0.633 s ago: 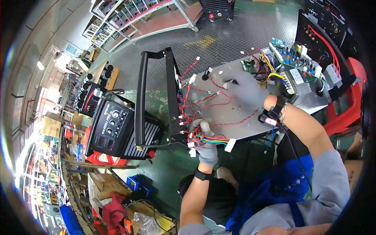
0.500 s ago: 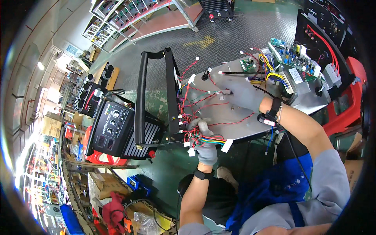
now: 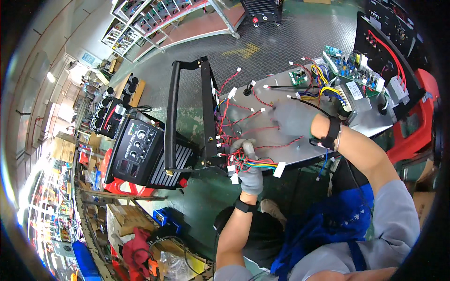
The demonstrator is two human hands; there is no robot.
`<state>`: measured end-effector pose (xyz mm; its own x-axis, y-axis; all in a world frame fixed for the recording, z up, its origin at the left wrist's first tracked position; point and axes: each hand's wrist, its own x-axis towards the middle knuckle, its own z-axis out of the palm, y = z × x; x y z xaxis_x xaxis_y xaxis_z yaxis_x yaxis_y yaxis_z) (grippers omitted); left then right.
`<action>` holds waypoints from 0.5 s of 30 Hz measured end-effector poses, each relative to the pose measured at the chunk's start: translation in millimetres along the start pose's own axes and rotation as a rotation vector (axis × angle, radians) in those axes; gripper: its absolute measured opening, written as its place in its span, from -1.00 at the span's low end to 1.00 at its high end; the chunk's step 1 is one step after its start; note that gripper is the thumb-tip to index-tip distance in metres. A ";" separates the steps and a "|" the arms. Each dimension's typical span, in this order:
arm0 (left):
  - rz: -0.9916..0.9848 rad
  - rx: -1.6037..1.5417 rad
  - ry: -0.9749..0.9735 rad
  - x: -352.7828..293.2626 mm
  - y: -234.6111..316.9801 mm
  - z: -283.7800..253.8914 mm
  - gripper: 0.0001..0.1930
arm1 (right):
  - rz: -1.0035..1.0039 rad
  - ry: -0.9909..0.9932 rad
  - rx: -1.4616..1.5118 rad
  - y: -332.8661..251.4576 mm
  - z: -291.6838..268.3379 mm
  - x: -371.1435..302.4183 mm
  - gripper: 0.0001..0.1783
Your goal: Installing circuit boards and connecting wire harnesses inside an electronic power unit enclosure.
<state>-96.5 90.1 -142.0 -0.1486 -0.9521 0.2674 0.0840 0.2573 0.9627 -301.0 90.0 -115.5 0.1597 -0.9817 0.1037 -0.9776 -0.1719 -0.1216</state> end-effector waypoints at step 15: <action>-0.049 -0.380 -0.140 -0.5 -21.5 0.3 -0.67 | -0.010 0.090 -0.034 -9.7 12.6 94.7 -0.75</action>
<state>-98.5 85.0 -162.8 -0.2921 -0.9231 0.2502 0.4278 0.1079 0.8974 -274.7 -2.3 -117.0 0.1581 -0.9683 0.1936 -0.9803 -0.1774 -0.0867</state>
